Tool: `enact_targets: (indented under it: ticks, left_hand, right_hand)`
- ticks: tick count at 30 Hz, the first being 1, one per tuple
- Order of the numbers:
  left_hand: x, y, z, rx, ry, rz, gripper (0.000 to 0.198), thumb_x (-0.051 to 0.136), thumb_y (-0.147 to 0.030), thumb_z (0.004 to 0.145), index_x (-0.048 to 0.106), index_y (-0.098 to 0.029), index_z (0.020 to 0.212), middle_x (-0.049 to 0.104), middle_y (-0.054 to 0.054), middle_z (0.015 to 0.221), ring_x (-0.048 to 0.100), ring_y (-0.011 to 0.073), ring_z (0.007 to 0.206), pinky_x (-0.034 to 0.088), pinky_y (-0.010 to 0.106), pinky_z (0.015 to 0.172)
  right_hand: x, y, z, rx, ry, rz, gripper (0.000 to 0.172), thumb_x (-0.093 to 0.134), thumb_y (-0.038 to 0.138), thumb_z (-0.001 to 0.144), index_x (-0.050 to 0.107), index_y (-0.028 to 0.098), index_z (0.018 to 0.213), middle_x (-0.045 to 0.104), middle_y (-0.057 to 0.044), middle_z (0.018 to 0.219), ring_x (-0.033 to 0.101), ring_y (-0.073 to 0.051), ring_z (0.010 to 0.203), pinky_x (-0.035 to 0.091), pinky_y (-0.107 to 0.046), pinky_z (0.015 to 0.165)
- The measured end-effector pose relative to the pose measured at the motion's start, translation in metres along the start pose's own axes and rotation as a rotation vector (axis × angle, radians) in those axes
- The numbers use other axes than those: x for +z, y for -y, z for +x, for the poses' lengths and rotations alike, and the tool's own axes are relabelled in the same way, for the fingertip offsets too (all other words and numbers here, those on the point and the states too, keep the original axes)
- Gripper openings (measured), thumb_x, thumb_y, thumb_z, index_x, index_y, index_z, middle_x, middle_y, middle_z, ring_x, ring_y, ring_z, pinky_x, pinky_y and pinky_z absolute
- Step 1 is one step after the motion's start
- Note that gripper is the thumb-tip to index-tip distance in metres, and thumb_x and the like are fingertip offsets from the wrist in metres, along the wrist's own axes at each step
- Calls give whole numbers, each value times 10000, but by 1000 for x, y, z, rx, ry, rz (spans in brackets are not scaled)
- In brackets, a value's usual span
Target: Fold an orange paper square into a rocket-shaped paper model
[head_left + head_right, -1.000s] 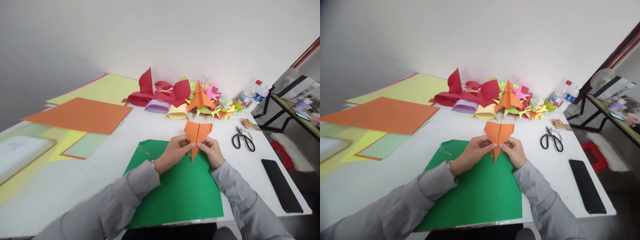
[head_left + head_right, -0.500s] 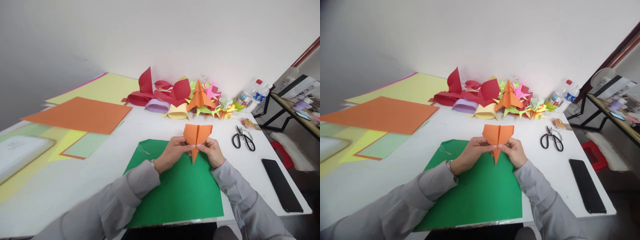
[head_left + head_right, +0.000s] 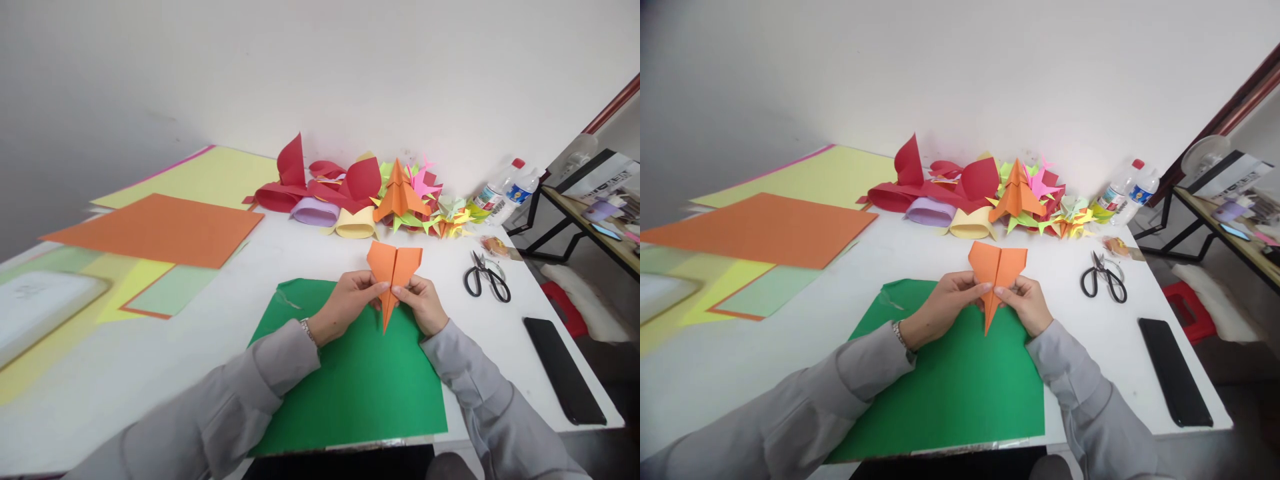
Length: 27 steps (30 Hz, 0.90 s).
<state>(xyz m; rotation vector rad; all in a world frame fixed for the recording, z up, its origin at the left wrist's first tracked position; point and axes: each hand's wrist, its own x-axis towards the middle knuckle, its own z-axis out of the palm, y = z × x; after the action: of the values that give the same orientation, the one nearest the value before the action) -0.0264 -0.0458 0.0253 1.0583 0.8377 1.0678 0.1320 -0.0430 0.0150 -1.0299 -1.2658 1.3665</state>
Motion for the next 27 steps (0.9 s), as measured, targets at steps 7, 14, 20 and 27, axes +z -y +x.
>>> enact_targets:
  ticks: [7, 14, 20, 27]
  left_hand:
    - [0, 2, 0, 6, 35, 33, 305, 705, -401, 682, 598, -122, 619, 607, 8, 576, 546, 108, 537, 453, 233, 536]
    - [2, -1, 1, -12, -7, 2, 370, 617, -468, 761, 620, -118, 640, 636, 55, 628, 580, 139, 567, 466, 242, 497]
    - [1, 1, 1, 1, -4, 13, 305, 701, -401, 701, 598, -121, 636, 617, 34, 606, 577, 130, 552, 469, 242, 504]
    - [3, -1, -1, -25, 31, -69, 292, 701, -403, 697, 618, -124, 680, 625, 33, 641, 582, 133, 582, 474, 242, 509]
  right_hand:
    - [0, 0, 0, 56, 22, 90, 269, 799, 401, 587, 661, 170, 607, 655, 4, 593, 550, -129, 528, 438, -268, 547]
    - [-2, -3, 3, 34, 12, 81, 289, 736, 436, 680, 655, 162, 636, 612, 20, 546, 503, -97, 486, 377, -234, 513]
    - [-1, -3, 1, 19, 22, 43, 309, 722, 458, 692, 642, 164, 639, 611, 22, 556, 507, -106, 493, 392, -245, 522]
    - [-1, -5, 1, 31, 1, 60, 330, 700, 489, 705, 622, 174, 651, 619, 12, 590, 527, -121, 523, 412, -260, 545]
